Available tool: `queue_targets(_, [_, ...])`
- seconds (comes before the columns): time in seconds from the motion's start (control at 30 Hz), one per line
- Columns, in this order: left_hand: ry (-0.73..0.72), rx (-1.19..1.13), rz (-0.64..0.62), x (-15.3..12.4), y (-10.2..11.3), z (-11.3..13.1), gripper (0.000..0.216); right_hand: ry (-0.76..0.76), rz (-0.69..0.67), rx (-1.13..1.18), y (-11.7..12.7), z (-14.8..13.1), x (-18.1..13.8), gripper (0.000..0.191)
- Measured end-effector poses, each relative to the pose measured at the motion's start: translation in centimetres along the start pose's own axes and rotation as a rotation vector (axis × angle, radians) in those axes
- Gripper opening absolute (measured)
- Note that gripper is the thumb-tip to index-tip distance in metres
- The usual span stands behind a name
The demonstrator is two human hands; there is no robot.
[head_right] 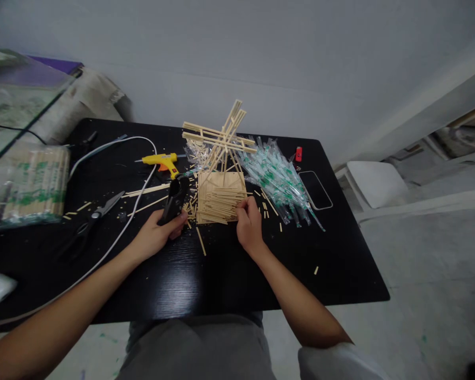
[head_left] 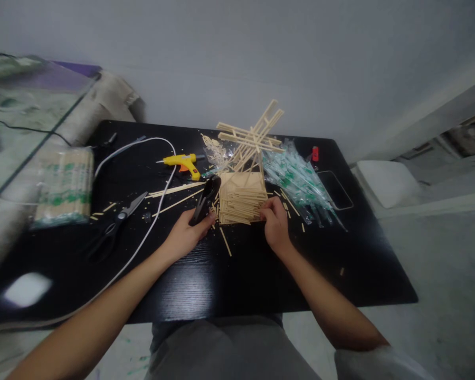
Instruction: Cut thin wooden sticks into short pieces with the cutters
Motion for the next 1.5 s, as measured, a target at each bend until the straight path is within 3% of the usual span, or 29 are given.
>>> queue_targets(0.13, [-0.012, 0.011, 0.005, 0.0, 0.1, -0.2, 0.044, 0.258, -0.032, -0.079, 0.0, -2.7, -1.2, 0.02])
queue_targets(0.27, [-0.005, -0.014, 0.012, 0.1, 0.0, -0.3, 0.045, 0.522, -0.516, -0.255, -3.1, -4.3, -5.2, 0.023])
queue_targets(0.37, [0.009, -0.041, 0.027, 0.2, 0.1, -0.4, 0.044, 0.625, -0.673, -0.388, -4.3, -4.1, -7.2, 0.022])
queue_targets(0.57, [-0.013, 0.004, 0.028, 0.2, 0.2, -0.5, 0.044, 0.572, -0.679, -0.541, -4.7, -3.2, -7.5, 0.007])
queue_targets(0.77, [-0.047, 0.049, 0.039, 0.1, 0.4, 0.0, 0.041, 0.653, -0.653, -0.542, -4.7, -3.3, -8.1, 0.01])
queue_targets(1.0, [-0.219, 0.23, 0.102, -0.4, 0.9, 2.0, 0.031, 0.499, -0.403, -0.265, -3.4, -4.4, -6.1, 0.012])
queue_targets(1.27, [-0.276, 0.28, 0.108, -0.7, 1.0, 1.9, 0.029, 0.448, -0.393, -0.193, -3.4, -4.3, -6.2, 0.011])
queue_targets(1.33, [-0.25, 0.226, 0.146, -0.6, 1.4, 1.9, 0.029, 0.314, -0.355, -0.081, -3.1, -3.9, -5.8, 0.007])
queue_targets(1.5, [-0.055, -0.056, 0.196, -0.2, 1.8, 1.3, 0.034, -0.167, -0.329, 0.279, -3.0, -2.2, -4.7, 0.03])
Point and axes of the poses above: each hand's wrist, its own x-axis towards the middle knuckle, its own y-axis out of the back of the hand, z = x × y, the point moved 7 cm from there along x, towards the middle knuckle, and after that the axes turned 14 degrees about z, right-handed, at the moved point
